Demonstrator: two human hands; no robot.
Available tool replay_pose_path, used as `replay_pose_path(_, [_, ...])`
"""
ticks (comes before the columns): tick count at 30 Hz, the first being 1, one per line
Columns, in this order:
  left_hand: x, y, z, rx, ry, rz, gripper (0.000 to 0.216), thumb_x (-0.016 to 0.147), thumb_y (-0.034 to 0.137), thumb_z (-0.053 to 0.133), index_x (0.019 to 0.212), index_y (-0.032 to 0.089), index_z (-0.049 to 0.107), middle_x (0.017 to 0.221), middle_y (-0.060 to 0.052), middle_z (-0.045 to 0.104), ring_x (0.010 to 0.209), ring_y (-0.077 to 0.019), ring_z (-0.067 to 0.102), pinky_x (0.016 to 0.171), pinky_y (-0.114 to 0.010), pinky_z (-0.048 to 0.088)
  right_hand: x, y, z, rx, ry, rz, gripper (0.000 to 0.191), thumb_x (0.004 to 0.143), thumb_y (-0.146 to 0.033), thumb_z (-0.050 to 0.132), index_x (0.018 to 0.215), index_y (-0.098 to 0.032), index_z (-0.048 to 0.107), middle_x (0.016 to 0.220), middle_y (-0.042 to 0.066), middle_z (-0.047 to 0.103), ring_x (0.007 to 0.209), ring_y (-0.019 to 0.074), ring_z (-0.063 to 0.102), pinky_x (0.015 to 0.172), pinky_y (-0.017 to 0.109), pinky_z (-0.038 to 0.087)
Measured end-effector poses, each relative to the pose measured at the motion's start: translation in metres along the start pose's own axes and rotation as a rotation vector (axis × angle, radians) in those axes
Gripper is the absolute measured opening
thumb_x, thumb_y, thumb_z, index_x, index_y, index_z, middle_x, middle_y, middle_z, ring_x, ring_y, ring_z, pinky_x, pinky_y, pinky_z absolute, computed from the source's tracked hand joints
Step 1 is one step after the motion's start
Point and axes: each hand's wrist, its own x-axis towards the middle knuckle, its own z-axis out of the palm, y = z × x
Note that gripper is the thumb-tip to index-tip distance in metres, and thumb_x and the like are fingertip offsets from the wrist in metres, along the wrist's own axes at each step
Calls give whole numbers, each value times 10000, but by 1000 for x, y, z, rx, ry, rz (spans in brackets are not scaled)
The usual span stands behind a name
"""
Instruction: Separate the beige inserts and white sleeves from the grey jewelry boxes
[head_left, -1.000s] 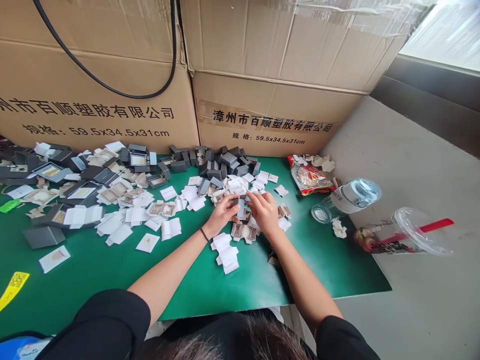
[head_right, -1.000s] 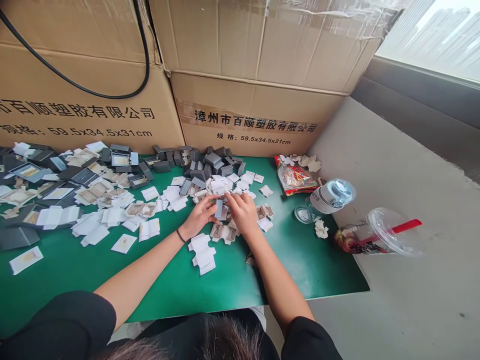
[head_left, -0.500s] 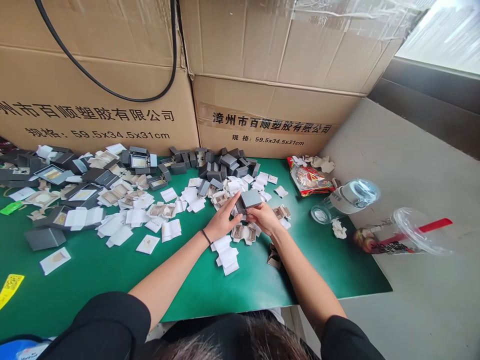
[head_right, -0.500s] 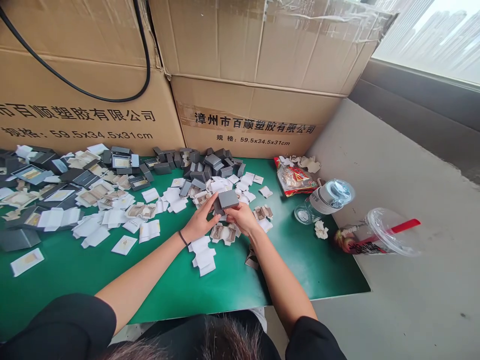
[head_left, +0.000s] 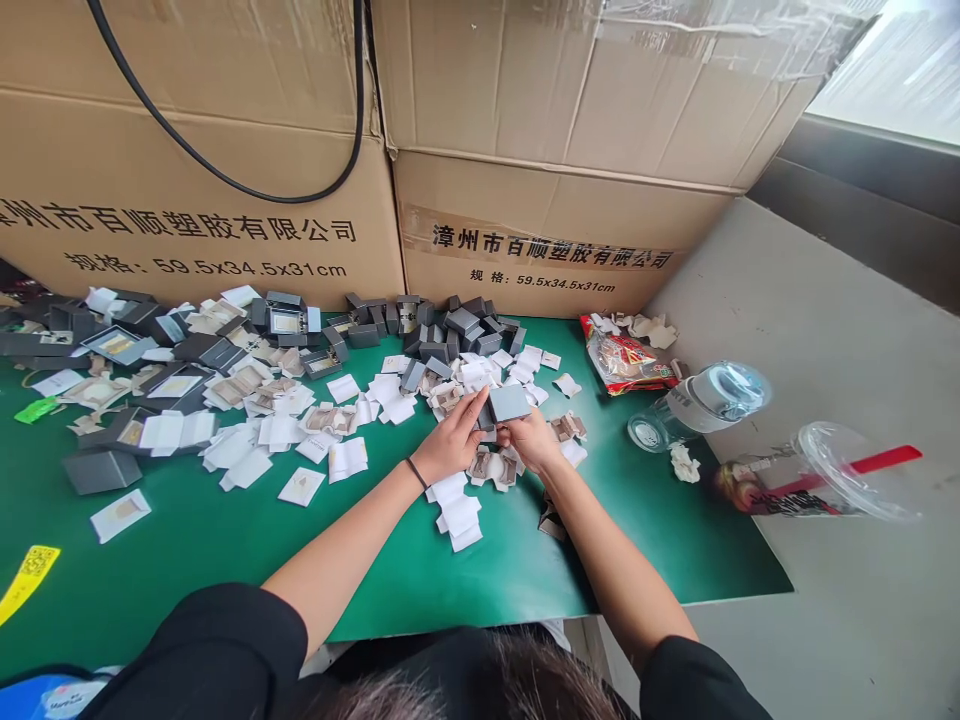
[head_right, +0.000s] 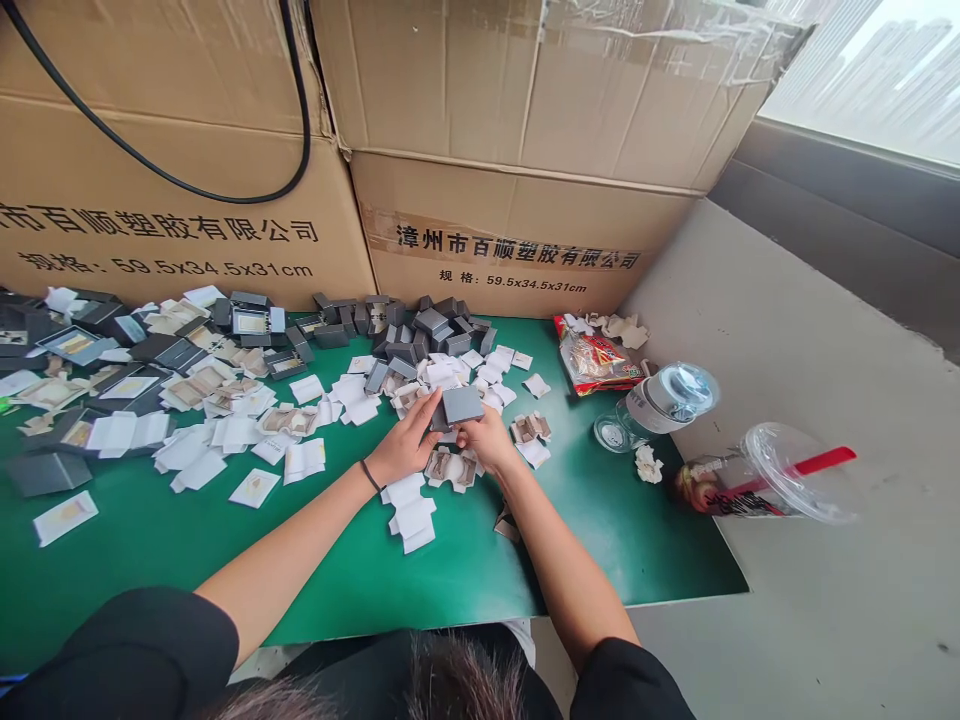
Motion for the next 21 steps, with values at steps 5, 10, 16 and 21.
replay_pose_path(5, [1, -3, 0, -2, -16, -37, 624, 864, 215, 411, 1450, 206, 194, 1402, -139, 362, 1294, -303, 341, 1055, -445, 328, -1, -3, 4, -62, 61, -54, 188, 702, -281, 549, 857, -221, 460, 617, -58, 480, 500, 89, 457, 415, 202, 365])
replay_pose_path(10, [1, -4, -1, -59, 44, -90, 628, 871, 222, 405, 1454, 220, 171, 1478, -105, 268, 1358, -290, 241, 1095, -434, 269, -4, -8, 6, 87, -108, -75, 281, 699, -301, 623, 920, -215, 473, 736, -33, 508, 618, 92, 496, 497, 201, 407])
replay_pose_path(16, [-1, -3, 1, -6, -3, -54, 614, 897, 244, 363, 1460, 224, 117, 1486, -107, 251, 1363, -283, 237, 1096, -443, 275, -1, -6, -5, -114, -183, -115, 309, 683, -416, 672, 751, -180, 485, 543, -55, 472, 492, 83, 425, 487, 221, 362])
replay_pose_path(21, [-1, -5, 6, 115, -10, -7, 617, 915, 237, 312, 1460, 254, 24, 1470, -125, 249, 1347, -279, 267, 1059, -446, 338, 0, -13, -16, -314, -202, -166, 298, 671, -403, 667, 772, -188, 488, 571, -47, 496, 490, 100, 454, 484, 238, 390])
